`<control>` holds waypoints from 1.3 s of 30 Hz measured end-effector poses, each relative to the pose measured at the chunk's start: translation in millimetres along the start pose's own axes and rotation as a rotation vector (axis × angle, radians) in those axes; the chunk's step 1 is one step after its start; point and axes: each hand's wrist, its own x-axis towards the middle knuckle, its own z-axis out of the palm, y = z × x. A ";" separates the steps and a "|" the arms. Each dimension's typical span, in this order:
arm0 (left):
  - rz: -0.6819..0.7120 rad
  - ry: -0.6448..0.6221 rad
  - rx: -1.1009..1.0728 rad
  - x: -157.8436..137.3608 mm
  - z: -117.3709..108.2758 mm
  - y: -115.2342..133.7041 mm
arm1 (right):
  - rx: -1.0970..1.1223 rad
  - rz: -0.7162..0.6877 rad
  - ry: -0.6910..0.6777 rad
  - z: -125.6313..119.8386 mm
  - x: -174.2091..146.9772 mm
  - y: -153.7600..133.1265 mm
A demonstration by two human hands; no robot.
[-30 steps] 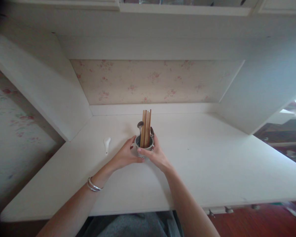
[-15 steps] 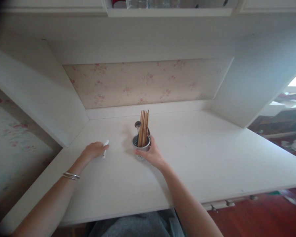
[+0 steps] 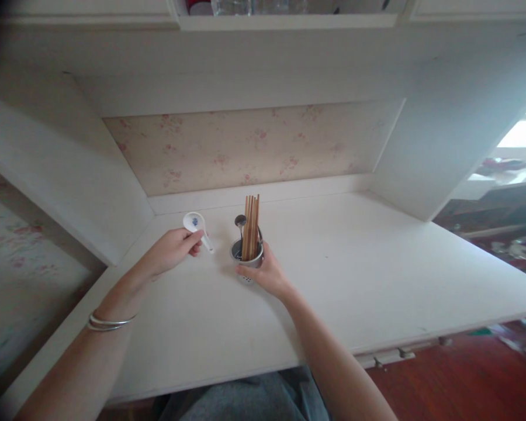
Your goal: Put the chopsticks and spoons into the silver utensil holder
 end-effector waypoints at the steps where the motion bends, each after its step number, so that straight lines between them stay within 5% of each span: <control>1: 0.033 0.014 -0.010 -0.8 1.3 14.8 | 0.007 0.001 0.002 0.0 -0.2 -0.3; 6: 0.210 0.103 0.089 6.7 25.5 55.3 | 0.024 0.014 0.022 1.5 -1.0 -1.7; 10: 0.315 0.133 0.231 12.9 59.7 48.0 | 0.025 0.010 0.035 2.8 -1.0 -1.0; 15: 0.282 0.121 0.294 7.7 89.7 27.3 | 0.025 0.007 0.042 3.8 -1.2 -2.0; 27: 0.292 0.273 -0.087 -6.0 93.1 11.7 | 0.004 0.030 0.106 -3.6 -0.1 -8.6; 31: 0.179 0.222 -0.239 -9.8 95.3 -15.7 | -0.060 0.070 0.267 -47.1 18.4 -13.0; 36: 0.037 0.040 -0.293 -11.6 109.0 -37.7 | -0.301 0.114 0.618 -139.5 48.7 -10.2; 39: 0.010 -0.039 -0.322 -12.5 116.4 -36.9 | -0.326 0.123 0.661 -186.3 55.4 -3.0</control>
